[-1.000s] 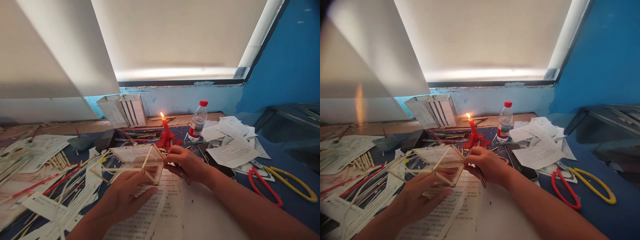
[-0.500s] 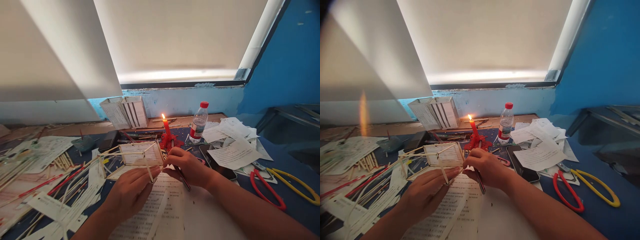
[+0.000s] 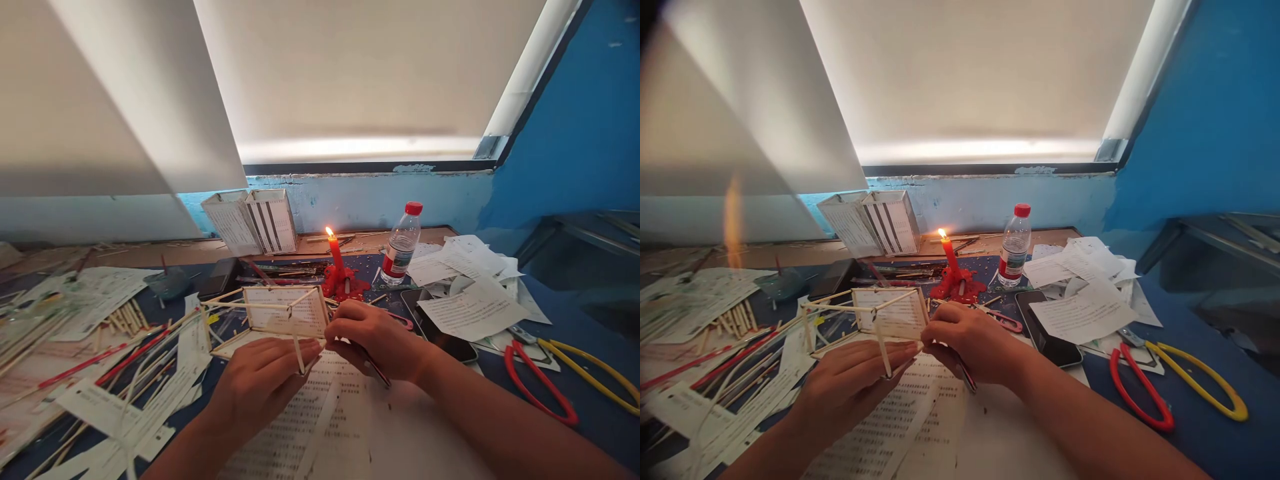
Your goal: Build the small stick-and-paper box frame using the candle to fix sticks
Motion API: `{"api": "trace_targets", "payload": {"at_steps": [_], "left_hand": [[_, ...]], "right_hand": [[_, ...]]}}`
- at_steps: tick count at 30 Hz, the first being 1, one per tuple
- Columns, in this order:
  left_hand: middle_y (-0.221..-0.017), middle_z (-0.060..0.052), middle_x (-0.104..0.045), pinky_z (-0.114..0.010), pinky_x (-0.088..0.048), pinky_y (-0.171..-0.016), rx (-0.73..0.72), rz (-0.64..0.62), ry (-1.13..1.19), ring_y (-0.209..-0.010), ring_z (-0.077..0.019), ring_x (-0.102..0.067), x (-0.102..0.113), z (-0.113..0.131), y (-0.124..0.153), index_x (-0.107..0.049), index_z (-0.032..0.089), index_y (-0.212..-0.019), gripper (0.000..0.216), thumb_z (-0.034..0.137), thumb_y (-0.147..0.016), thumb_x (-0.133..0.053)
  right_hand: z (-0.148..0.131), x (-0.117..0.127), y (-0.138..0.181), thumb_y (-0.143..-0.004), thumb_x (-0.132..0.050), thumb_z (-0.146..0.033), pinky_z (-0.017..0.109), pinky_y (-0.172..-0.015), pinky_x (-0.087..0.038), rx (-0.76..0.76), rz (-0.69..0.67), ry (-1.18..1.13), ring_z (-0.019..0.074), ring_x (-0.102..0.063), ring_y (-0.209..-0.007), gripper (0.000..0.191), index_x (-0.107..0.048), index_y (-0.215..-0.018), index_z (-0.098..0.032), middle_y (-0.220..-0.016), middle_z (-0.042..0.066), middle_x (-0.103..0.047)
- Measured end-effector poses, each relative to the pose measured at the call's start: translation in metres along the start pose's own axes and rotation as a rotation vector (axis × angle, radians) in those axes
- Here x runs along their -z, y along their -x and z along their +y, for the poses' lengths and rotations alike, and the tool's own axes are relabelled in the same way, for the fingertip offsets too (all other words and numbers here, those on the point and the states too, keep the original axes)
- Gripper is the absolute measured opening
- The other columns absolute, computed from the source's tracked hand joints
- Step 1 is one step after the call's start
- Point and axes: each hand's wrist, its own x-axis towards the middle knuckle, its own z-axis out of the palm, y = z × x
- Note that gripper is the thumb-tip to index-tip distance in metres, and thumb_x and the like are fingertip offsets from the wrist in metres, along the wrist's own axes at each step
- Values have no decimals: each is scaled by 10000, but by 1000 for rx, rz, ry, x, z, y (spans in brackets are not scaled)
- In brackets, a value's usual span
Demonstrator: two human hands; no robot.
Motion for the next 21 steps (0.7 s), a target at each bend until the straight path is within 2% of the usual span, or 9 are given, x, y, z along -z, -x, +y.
{"api": "trace_targets", "payload": {"at_steps": [4,7,11,15,17,21], "left_hand": [[-1038,-59,-868,-297,-668,-781,14,17,12,-886,-195,-836,2,1,-1,-729,191,-1169,276,84,-915,-713],[-1016,-53,-868,-286,-658,-796,34,82,-3,-872,-188,-835,4,2,0,-743,188,-1141,262,80,-902,-728],[-1020,-47,-864,-291,-663,-799,70,105,-8,-878,-195,-828,6,1,1,-751,206,-1142,280,89,-888,-739],[-1032,-29,-861,-275,-657,-817,85,113,9,-889,-181,-822,7,1,3,-752,220,-1147,312,85,-867,-766],[-1029,-27,-861,-266,-650,-828,74,120,17,-889,-171,-821,6,2,2,-754,211,-1140,308,76,-863,-771],[-1032,-31,-863,-272,-648,-837,64,127,20,-900,-169,-823,5,2,1,-755,203,-1140,302,69,-870,-766]], "right_hand": [[5,9,2,-1013,-610,-137,256,-706,-511,-19,62,-27,143,-562,-789,96,-659,-957,-199,-922,30,-582],[6,13,4,-1004,-576,-103,260,-694,-521,-33,92,-16,149,-570,-782,130,-660,-983,-201,-893,27,-579],[7,7,6,-1004,-599,-136,278,-719,-545,-14,106,2,155,-604,-809,143,-675,-1098,-213,-953,45,-615],[5,-2,2,-1007,-673,-249,293,-744,-547,50,88,-10,172,-604,-849,59,-679,-1056,-218,-945,47,-634],[3,-4,0,-1012,-656,-220,289,-736,-538,60,104,-3,166,-593,-829,26,-681,-1018,-215,-925,42,-630],[-1,-6,-2,-1015,-608,-150,283,-722,-520,49,119,26,163,-579,-811,98,-681,-987,-208,-911,46,-626]]}}
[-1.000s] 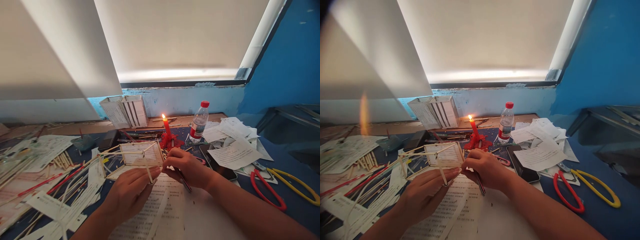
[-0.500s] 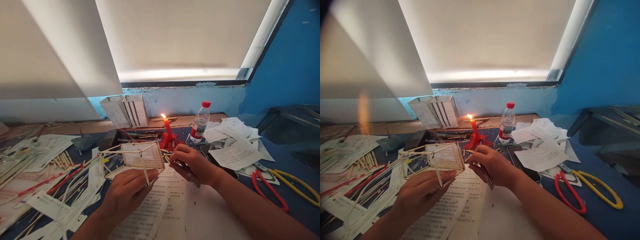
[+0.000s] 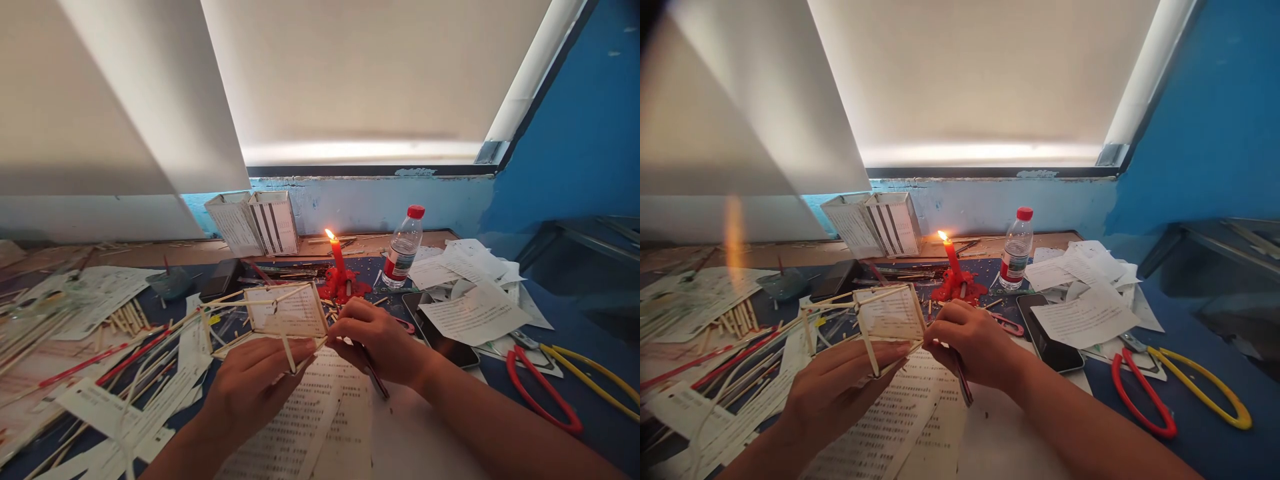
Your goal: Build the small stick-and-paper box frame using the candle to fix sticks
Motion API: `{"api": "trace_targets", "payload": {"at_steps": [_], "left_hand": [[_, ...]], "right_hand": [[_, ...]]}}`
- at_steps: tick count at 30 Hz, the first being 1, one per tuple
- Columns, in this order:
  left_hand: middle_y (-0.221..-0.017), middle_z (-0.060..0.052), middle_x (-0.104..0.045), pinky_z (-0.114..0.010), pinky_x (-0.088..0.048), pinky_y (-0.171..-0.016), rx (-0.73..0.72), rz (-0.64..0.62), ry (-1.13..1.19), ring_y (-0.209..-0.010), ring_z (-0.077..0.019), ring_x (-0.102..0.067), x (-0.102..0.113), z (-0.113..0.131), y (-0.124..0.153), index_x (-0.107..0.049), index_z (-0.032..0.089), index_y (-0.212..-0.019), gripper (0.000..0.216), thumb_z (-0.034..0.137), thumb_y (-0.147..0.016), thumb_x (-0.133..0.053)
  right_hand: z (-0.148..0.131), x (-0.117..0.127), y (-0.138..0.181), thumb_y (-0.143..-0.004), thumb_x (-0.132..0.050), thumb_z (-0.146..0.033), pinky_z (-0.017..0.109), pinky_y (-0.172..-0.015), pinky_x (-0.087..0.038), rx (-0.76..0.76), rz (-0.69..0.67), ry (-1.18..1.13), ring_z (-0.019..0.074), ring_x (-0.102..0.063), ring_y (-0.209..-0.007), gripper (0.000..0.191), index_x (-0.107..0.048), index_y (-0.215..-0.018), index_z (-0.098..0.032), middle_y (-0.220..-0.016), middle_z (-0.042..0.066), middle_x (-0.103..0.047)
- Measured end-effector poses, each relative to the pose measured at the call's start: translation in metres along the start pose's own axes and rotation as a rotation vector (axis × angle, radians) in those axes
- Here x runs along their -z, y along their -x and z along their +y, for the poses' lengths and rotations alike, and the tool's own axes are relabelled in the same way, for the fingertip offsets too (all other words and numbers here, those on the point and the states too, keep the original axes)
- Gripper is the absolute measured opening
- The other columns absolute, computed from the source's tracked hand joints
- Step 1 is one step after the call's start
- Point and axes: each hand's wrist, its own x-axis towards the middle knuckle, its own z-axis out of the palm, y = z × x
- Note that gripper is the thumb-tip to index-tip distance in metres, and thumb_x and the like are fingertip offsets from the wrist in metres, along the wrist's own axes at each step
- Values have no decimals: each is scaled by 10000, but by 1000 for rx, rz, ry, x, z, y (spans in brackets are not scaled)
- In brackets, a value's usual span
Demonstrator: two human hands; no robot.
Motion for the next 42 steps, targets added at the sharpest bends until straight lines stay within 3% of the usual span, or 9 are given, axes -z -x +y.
{"api": "trace_targets", "payload": {"at_steps": [7,10,14,19,22,27,32,38,42], "left_hand": [[-1035,-32,-866,-285,-653,-789,-25,-22,17,-882,-184,-829,-1,-1,0,-737,215,-1163,319,63,-883,-734],[-1022,-36,-867,-289,-650,-792,-25,-28,16,-873,-189,-830,0,0,0,-742,210,-1150,295,76,-887,-740],[-1041,-47,-865,-287,-652,-780,-26,-57,33,-886,-193,-832,-2,1,-1,-732,215,-1179,307,91,-898,-735],[-1054,-54,-859,-342,-661,-700,10,-287,92,-851,-231,-829,-10,0,0,-701,227,-1216,335,105,-905,-673],[-1076,-48,-851,-378,-655,-744,26,-393,141,-879,-239,-819,-13,1,-1,-699,234,-1185,295,135,-907,-686],[-1023,-30,-845,-363,-603,-849,-23,-374,143,-888,-200,-804,-9,4,-7,-693,212,-1096,232,98,-896,-712],[-967,-7,-837,-357,-548,-892,-25,-365,87,-816,-177,-786,-8,9,-6,-706,234,-1047,108,197,-949,-682],[-914,24,-827,-350,-464,-977,-108,-347,-23,-787,-154,-770,-2,14,-13,-692,238,-1034,180,106,-918,-656],[-961,9,-821,-372,-362,-1091,-129,-329,-105,-880,-191,-773,12,1,-3,-683,234,-1085,263,141,-846,-739]], "right_hand": [[1,2,2,-1027,-577,-139,261,-701,-498,-32,-68,-11,158,-555,-807,112,-655,-997,-214,-915,35,-598],[2,4,3,-1012,-576,-99,258,-732,-498,-41,-40,-37,147,-557,-809,134,-641,-988,-214,-919,27,-602],[4,6,5,-993,-649,-191,267,-733,-498,-72,-1,-26,151,-563,-806,30,-626,-996,-210,-933,30,-590],[9,6,9,-996,-655,-263,292,-719,-500,-238,3,-7,152,-548,-759,219,-569,-1183,-190,-951,34,-576],[10,6,9,-988,-677,-297,308,-749,-517,-270,-11,-4,164,-576,-797,303,-582,-1253,-186,-1000,55,-595],[10,4,7,-1020,-611,-241,315,-787,-540,-293,7,-15,168,-624,-847,327,-617,-1344,-200,-1060,76,-623],[15,1,9,-1039,-595,-256,305,-799,-554,-236,0,-23,165,-628,-863,391,-621,-1428,-230,-1061,76,-614],[19,3,11,-1023,-631,-309,317,-808,-569,-234,33,22,168,-631,-836,310,-731,-1298,-205,-1014,72,-604],[18,12,11,-985,-685,-286,301,-776,-558,-255,-69,14,166,-625,-819,211,-787,-1155,-213,-977,58,-598]]}}
